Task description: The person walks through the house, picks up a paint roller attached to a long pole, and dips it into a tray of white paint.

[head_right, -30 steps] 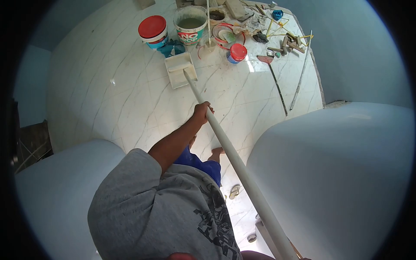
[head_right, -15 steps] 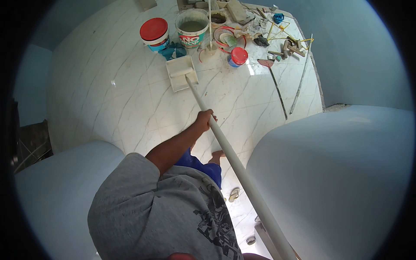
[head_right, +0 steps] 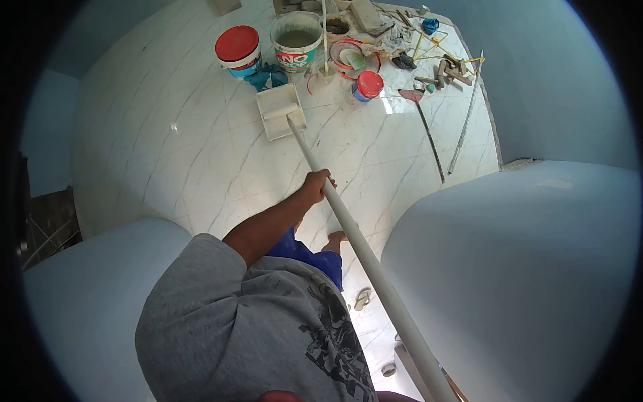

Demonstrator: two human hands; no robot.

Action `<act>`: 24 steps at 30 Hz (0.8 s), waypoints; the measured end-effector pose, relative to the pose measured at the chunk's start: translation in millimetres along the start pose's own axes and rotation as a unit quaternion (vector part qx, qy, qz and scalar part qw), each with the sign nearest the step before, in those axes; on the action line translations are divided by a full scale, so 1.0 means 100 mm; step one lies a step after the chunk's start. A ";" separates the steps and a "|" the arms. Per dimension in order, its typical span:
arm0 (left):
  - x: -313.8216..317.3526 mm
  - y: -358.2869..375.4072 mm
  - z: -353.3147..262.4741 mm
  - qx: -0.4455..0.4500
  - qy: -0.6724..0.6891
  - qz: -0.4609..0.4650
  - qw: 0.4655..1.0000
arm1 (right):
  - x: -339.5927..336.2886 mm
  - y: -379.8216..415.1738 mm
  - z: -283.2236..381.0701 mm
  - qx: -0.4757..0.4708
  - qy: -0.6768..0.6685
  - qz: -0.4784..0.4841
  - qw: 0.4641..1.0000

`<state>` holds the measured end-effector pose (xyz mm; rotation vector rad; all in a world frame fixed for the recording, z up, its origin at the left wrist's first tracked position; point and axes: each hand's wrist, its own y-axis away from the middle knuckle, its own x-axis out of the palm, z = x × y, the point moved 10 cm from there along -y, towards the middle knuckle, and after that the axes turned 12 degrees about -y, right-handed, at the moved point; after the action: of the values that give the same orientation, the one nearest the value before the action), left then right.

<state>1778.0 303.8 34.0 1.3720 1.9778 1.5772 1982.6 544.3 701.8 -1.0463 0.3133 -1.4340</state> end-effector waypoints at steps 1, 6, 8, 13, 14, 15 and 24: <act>-0.01 -0.08 -0.09 0.012 -0.009 0.015 1.000 | -0.01 0.02 -0.02 0.000 0.000 0.001 1.000; 0.01 -0.10 -0.45 0.046 -0.015 -0.014 0.999 | -0.14 0.13 0.09 -0.014 0.086 -0.049 0.995; 0.05 0.00 -0.39 0.042 -0.014 -0.013 0.999 | -0.19 0.12 0.15 -0.027 0.087 -0.072 0.993; 0.21 0.38 -0.09 0.022 0.028 0.016 0.999 | -0.10 0.06 0.13 -0.004 0.019 -0.017 1.000; 0.23 0.46 -0.04 0.019 0.030 0.015 0.999 | -0.09 0.06 0.13 -0.003 0.011 -0.015 1.000; 0.21 0.56 -0.01 0.014 0.032 -0.016 0.999 | -0.08 0.06 0.12 -0.003 0.007 -0.012 1.000; 0.20 0.62 0.23 0.009 0.021 0.013 1.000 | -0.11 0.09 0.11 0.010 0.035 -0.018 0.999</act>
<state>1814.0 331.5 85.5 1.3878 2.0106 1.6151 1994.6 557.0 696.4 -0.9919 0.3303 -1.5060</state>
